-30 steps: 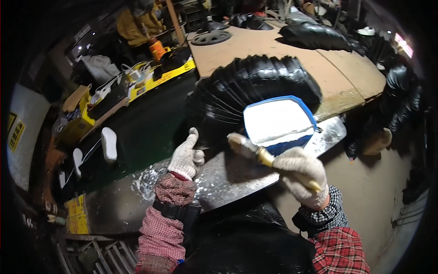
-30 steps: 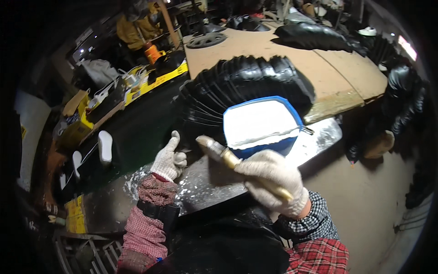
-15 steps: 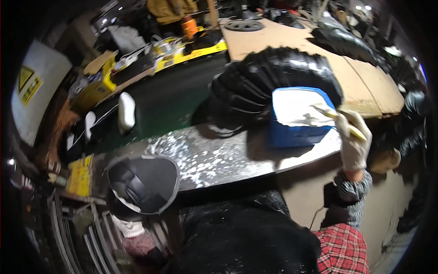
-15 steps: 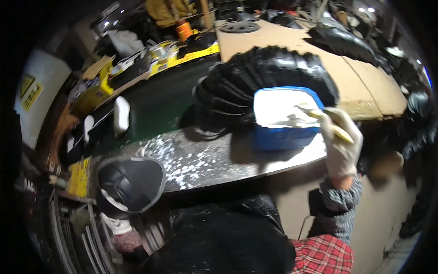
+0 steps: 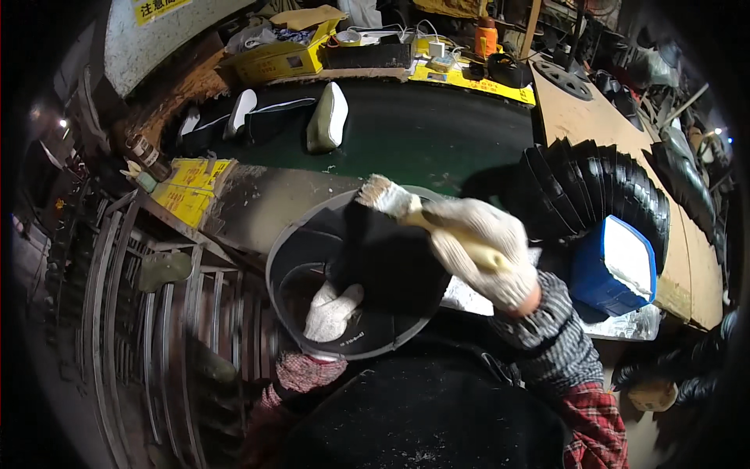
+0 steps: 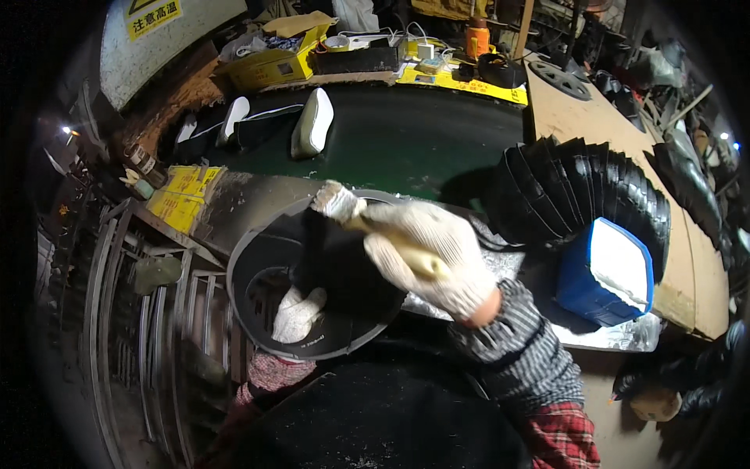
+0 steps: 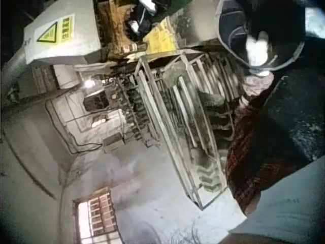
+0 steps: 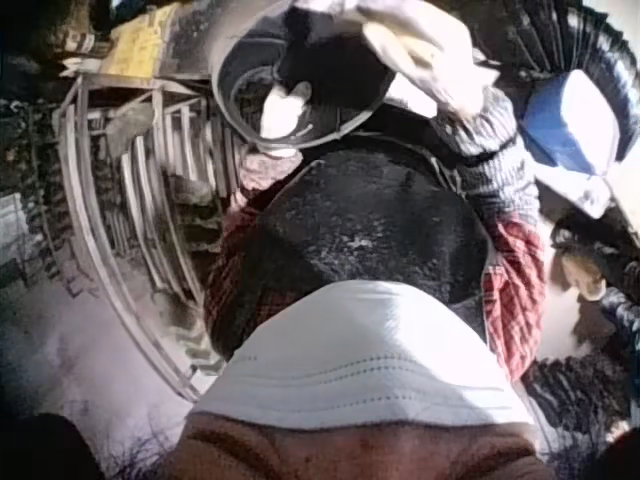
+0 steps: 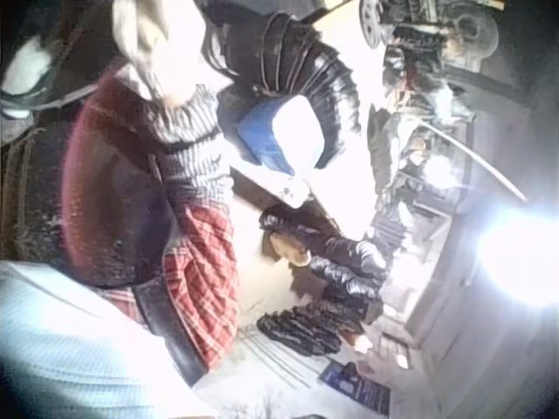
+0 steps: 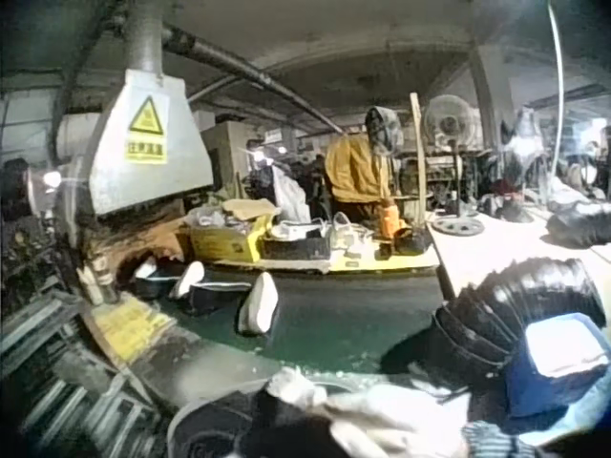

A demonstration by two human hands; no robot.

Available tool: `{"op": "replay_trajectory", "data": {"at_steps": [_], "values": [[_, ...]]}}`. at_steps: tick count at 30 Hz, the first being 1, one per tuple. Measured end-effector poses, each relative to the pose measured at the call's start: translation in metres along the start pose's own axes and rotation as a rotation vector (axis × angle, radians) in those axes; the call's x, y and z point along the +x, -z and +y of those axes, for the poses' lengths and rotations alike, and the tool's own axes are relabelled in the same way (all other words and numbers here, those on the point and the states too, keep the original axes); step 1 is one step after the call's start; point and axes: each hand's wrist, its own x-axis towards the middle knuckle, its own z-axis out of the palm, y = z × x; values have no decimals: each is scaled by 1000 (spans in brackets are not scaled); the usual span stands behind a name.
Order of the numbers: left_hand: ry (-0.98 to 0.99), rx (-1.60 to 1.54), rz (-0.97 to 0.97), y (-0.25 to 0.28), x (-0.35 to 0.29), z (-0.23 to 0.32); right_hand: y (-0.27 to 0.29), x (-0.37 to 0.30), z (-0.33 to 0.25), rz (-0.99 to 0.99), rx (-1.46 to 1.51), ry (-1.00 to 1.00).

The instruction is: Applying adhesive to shoe soles and components using a brush on a factory conveyor line.

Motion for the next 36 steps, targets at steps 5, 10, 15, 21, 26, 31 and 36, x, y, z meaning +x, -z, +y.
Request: {"op": "replay_trajectory", "data": {"at_steps": [5, 10, 15, 21, 26, 31, 36], "values": [[-297, 65, 142, 36, 13, 2, -6, -38, 30, 232, 401, -592], [-184, -106, 75, 9, 37, -6, 3, -40, 25, 413, 139, -473], [-18, -12, 248, -17, 49, -44, -46, 41, -19, -32, 236, -93], [-83, 369, 55, -13, 36, 16, -34, -7, -76, -262, 191, 202], [152, 117, -15, -44, 42, 59, 27, -79, -19, -35, 211, -689], [26, 206, -13, -61, 28, 37, 33, -98, -45, 155, 149, -349], [101, 149, -83, -43, 19, 32, 47, -87, 23, 422, 209, -440]]}}
